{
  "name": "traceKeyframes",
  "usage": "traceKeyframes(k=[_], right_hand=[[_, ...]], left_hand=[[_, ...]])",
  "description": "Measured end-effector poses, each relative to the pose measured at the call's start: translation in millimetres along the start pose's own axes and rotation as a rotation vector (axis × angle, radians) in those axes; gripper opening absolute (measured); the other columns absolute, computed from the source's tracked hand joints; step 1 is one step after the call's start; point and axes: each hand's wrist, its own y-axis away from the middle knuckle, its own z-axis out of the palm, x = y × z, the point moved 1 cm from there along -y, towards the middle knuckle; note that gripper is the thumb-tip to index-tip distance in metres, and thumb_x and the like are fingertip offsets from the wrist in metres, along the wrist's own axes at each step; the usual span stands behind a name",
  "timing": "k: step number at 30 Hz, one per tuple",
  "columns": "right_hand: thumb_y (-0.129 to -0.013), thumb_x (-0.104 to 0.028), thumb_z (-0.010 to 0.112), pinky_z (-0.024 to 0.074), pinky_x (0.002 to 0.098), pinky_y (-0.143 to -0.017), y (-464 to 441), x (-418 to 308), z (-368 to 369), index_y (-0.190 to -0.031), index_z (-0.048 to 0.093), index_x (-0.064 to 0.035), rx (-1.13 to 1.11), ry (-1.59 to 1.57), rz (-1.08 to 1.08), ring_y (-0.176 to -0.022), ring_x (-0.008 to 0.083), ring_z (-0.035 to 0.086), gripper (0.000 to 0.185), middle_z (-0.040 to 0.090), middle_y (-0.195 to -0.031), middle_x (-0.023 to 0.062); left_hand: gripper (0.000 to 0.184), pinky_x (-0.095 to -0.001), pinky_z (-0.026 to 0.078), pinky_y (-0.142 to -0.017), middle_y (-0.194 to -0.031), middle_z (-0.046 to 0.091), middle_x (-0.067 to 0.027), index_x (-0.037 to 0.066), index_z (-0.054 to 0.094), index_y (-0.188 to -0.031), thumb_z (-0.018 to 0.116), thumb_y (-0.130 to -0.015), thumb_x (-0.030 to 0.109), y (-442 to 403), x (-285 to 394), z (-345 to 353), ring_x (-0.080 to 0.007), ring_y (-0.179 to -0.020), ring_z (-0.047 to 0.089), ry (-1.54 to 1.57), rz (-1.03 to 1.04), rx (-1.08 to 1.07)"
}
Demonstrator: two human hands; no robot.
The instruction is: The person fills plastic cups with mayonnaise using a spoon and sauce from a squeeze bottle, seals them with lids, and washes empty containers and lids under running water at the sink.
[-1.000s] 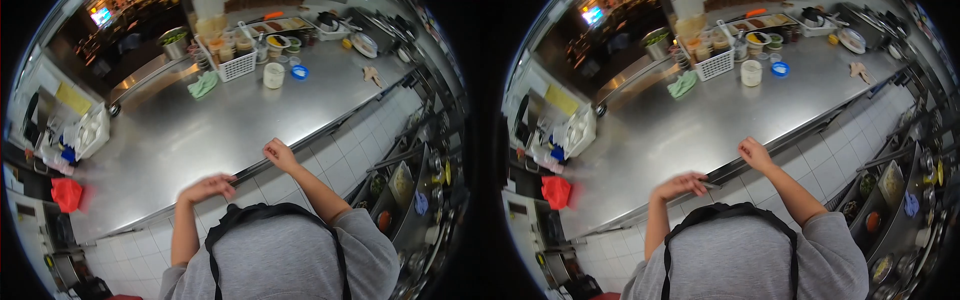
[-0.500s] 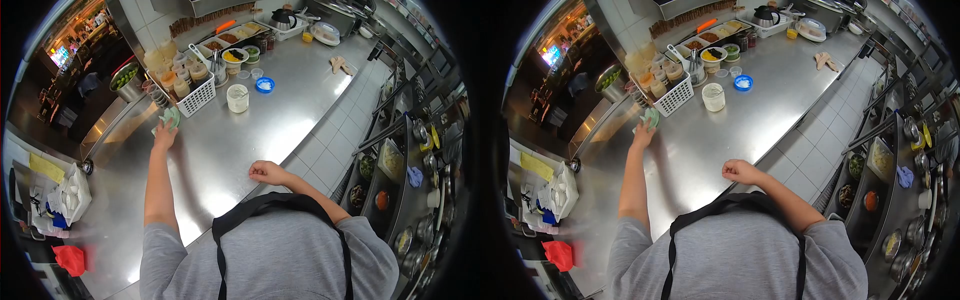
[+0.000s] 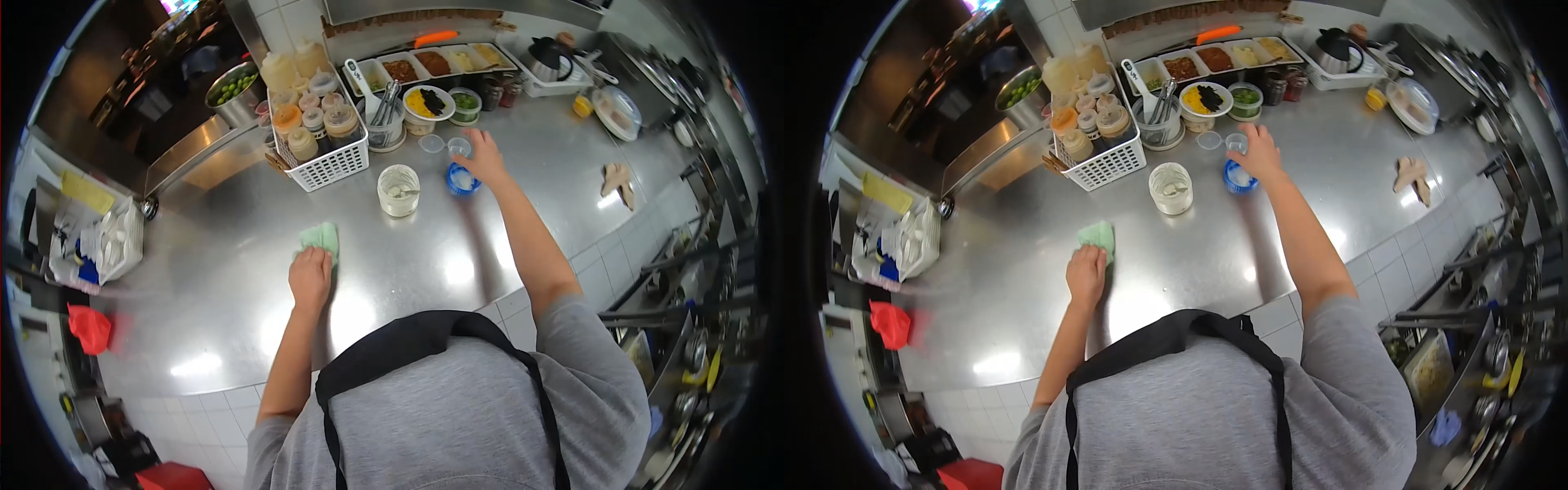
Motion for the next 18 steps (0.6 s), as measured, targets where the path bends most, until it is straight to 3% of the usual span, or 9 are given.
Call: traceKeyframes(k=[2, 3, 5, 6, 8, 11, 13, 16, 18], right_hand=[[-0.065, -0.025, 0.071, 0.0375, 0.0506, -0.082, -24.2, 5.9, 9.8, -0.109, 0.051, -0.0167, -0.105, 0.038, 0.0, -0.106, 0.0274, 0.048, 0.048, 0.052, -0.107, 0.0086], [-0.064, -0.026, 0.072, 0.0352, 0.0537, -0.083, -31.5, 8.8, 15.6, -0.109, 0.051, -0.0185, -0.189, 0.093, 0.016, -0.109, 0.0262, 0.047, 0.051, 0.052, -0.111, 0.0078], [-0.063, -0.025, 0.073, 0.0341, 0.0534, -0.085, -44.7, 19.5, 22.7, -0.109, 0.051, -0.019, -0.253, 0.074, 0.001, -0.11, 0.0244, 0.047, 0.051, 0.052, -0.112, 0.0074], [-0.062, -0.024, 0.073, 0.033, 0.0532, -0.086, -49.3, 25.1, 25.0, -0.109, 0.051, -0.0195, -0.289, 0.064, 0.005, -0.11, 0.0226, 0.047, 0.052, 0.052, -0.114, 0.0071], [-0.062, -0.022, 0.073, 0.0361, 0.0473, -0.087, -45.3, 28.0, 9.4, -0.106, 0.053, -0.0153, -0.074, -0.093, -0.015, -0.109, 0.0209, 0.049, 0.049, 0.054, -0.111, 0.0071], [-0.061, -0.019, 0.073, 0.0402, 0.0397, -0.085, -9.5, 24.1, -27.1, -0.103, 0.055, -0.0094, -0.08, -0.37, -0.117, -0.104, 0.0218, 0.051, 0.046, 0.056, -0.108, 0.007], [-0.059, -0.016, 0.074, 0.0402, 0.0319, -0.085, 31.2, 8.9, -37.1, -0.106, 0.054, -0.0056, -0.267, -0.535, -0.175, -0.095, 0.019, 0.051, 0.052, 0.058, -0.099, 0.0076], [-0.06, -0.013, 0.073, 0.0385, 0.0329, -0.087, 77.2, -11.0, -34.5, -0.109, 0.053, -0.007, -0.544, -0.484, -0.212, -0.097, 0.0226, 0.05, 0.053, 0.056, -0.106, 0.0076], [-0.062, -0.015, 0.072, 0.0375, 0.0331, -0.088, 85.7, -16.0, -18.0, -0.109, 0.053, -0.0069, -0.471, -0.331, -0.328, -0.101, 0.0256, 0.049, 0.052, 0.055, -0.108, 0.008]], left_hand=[[0.015, -0.0426, 0.039, -0.068, -0.083, 0.053, -0.0087, 0.006, 0.054, -0.077, 0.054, -0.081, 0.021, 10.7, 21.8, -4.5, -0.0284, -0.081, 0.05, 0.045, -0.186, -0.074], [0.015, -0.0426, 0.039, -0.068, -0.083, 0.053, -0.0087, 0.006, 0.054, -0.077, 0.054, -0.081, 0.021, 15.2, 30.5, -6.8, -0.0284, -0.081, 0.05, 0.033, -0.212, -0.079], [0.022, -0.0464, 0.033, -0.083, -0.104, 0.05, -0.0094, 0.008, 0.055, -0.093, 0.058, -0.078, 0.025, 24.9, 43.3, -13.7, -0.0296, -0.098, 0.045, -0.072, -0.242, -0.026], [0.022, -0.0464, 0.033, -0.083, -0.104, 0.05, -0.0094, 0.008, 0.055, -0.093, 0.058, -0.078, 0.025, 27.3, 50.8, -18.0, -0.0296, -0.098, 0.045, -0.087, -0.262, -0.027], [0.043, -0.0494, 0.023, -0.094, -0.125, 0.038, -0.0124, 0.01, 0.049, -0.112, 0.064, -0.074, 0.026, 27.4, 66.9, -26.1, -0.032, -0.113, 0.035, -0.182, -0.226, -0.009], [0.068, -0.0455, 0.025, -0.099, -0.127, 0.034, -0.0202, 0.003, 0.038, -0.123, 0.071, -0.068, 0.023, 15.5, 79.1, -26.0, -0.0364, -0.116, 0.033, 0.308, -0.183, 0.034], [0.079, -0.0434, 0.025, -0.1, -0.129, 0.032, -0.0208, 0.002, 0.031, -0.127, 0.074, -0.064, 0.023, -3.1, 86.7, -20.2, -0.0365, -0.119, 0.031, 0.382, -0.139, 0.011], [0.101, -0.0404, 0.024, -0.102, -0.131, 0.03, -0.0218, 0.0, 0.017, -0.134, 0.079, -0.057, 0.021, -37.7, 92.7, 3.6, -0.0358, -0.122, 0.029, 0.579, -0.119, -0.022], [0.112, -0.0396, 0.023, -0.103, -0.133, 0.029, -0.0221, 0.0, 0.01, -0.136, 0.082, -0.052, 0.02, -63.8, 89.0, 21.4, -0.035, -0.124, 0.028, 0.696, -0.134, -0.039]])
